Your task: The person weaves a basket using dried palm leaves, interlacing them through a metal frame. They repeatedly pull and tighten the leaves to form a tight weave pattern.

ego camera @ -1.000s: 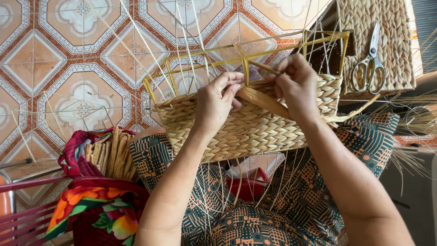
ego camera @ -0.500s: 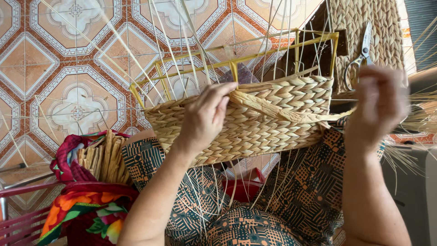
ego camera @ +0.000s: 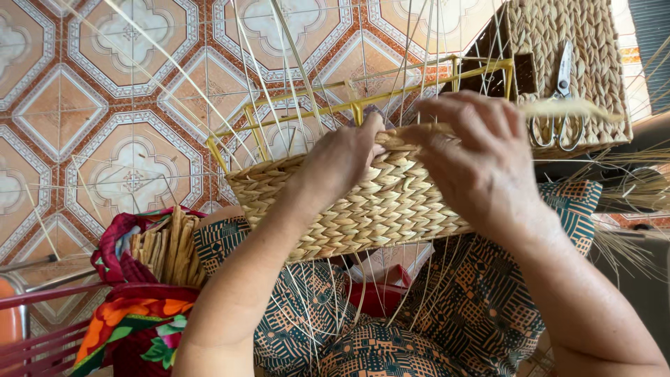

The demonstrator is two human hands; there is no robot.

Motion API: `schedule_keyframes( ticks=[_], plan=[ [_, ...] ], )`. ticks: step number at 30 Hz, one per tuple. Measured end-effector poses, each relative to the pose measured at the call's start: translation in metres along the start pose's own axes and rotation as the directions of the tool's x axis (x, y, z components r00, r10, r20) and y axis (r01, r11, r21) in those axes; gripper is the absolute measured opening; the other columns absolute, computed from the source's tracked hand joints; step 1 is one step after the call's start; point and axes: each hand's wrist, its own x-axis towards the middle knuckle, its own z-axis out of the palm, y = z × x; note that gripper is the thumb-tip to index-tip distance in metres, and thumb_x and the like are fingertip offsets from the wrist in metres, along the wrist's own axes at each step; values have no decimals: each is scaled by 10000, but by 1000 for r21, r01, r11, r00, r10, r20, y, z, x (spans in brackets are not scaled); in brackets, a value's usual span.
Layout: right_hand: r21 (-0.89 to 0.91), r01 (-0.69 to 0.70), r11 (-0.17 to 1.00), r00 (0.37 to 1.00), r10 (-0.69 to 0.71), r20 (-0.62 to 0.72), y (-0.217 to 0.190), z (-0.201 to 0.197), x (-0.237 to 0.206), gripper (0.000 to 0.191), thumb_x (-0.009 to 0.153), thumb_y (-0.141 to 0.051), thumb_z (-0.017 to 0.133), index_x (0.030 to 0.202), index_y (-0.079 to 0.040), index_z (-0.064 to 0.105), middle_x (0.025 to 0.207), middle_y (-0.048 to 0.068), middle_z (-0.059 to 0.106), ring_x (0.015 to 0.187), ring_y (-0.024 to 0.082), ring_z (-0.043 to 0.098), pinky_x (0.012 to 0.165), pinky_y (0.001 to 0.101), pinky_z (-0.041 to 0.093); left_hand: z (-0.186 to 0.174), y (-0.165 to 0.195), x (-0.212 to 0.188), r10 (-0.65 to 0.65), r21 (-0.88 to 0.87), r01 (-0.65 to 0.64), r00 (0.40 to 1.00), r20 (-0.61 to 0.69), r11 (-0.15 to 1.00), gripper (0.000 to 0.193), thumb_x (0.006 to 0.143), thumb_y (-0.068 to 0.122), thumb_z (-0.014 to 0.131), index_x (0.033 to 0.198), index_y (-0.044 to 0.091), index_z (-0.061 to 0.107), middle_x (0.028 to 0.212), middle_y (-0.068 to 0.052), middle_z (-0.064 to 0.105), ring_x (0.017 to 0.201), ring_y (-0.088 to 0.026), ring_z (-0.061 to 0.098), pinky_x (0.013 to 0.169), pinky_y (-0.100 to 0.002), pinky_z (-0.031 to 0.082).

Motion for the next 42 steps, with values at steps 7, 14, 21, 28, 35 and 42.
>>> schedule_keyframes(
  ticks=[7, 14, 21, 28, 35, 42],
  plan=[
    [235, -166, 958, 977, 127, 170, 3, 37, 14, 166, 979, -103, 677, 1109, -82, 777, 1051, 59, 709, 930, 200, 610, 854, 350, 534, 35, 5, -17, 45, -94, -117, 829, -558, 989, 197, 1018, -2, 561, 1168, 52, 445, 720, -123, 667, 642, -268, 709, 506, -380, 563],
    [262, -308, 915, 943, 257, 212, 12, 61, 4, 125, 1004, -158, 685, 1035, -72, 770, 954, 79, 733, 781, 188, 640, 717, 346, 550, 33, -8, -19, 4, -283, -139, 903, -429, 949, 255, 995, -34, 591, 1150, 74, 419, 896, -189, 726, 736, -298, 767, 591, -380, 660],
    [681, -704, 200, 696, 386, 606, 18, 80, -1, 305, 910, -229, 734, 1180, -96, 690, 947, 32, 764, 798, 101, 724, 696, 258, 616, 36, 2, -18, 20, -192, -151, 833, -552, 970, 235, 1014, -14, 574, 1184, 112, 471, 937, -155, 756, 820, -320, 775, 640, -404, 653],
    [679, -733, 35, 534, 648, 543, 16, 99, -17, 144, 1015, -123, 725, 1042, 15, 756, 796, 105, 707, 607, 105, 564, 519, 253, 446, -8, -7, -23, -59, -490, -8, 991, -121, 872, 278, 1047, 70, 463, 1322, 96, 502, 1119, -83, 659, 681, -168, 755, 532, -255, 659],
    [926, -371, 67, 779, 565, 272, 7, 94, -47, 100, 1010, 13, 686, 1079, -45, 642, 1009, 50, 674, 867, 68, 638, 759, 213, 562, 4, -4, -14, 117, -138, -161, 953, -278, 977, 234, 966, 69, 602, 1190, 48, 665, 679, -89, 709, 494, -143, 679, 400, -257, 578],
    [861, -495, 111, 825, 370, 427, 33, 74, -35, 137, 1028, 0, 602, 1129, -28, 691, 1101, 104, 736, 990, 152, 730, 880, 280, 647, 33, -8, -5, 95, 34, -89, 916, -389, 995, 122, 1063, -43, 494, 1134, 40, 548, 608, -69, 647, 473, -183, 658, 381, -312, 529]
  ],
)
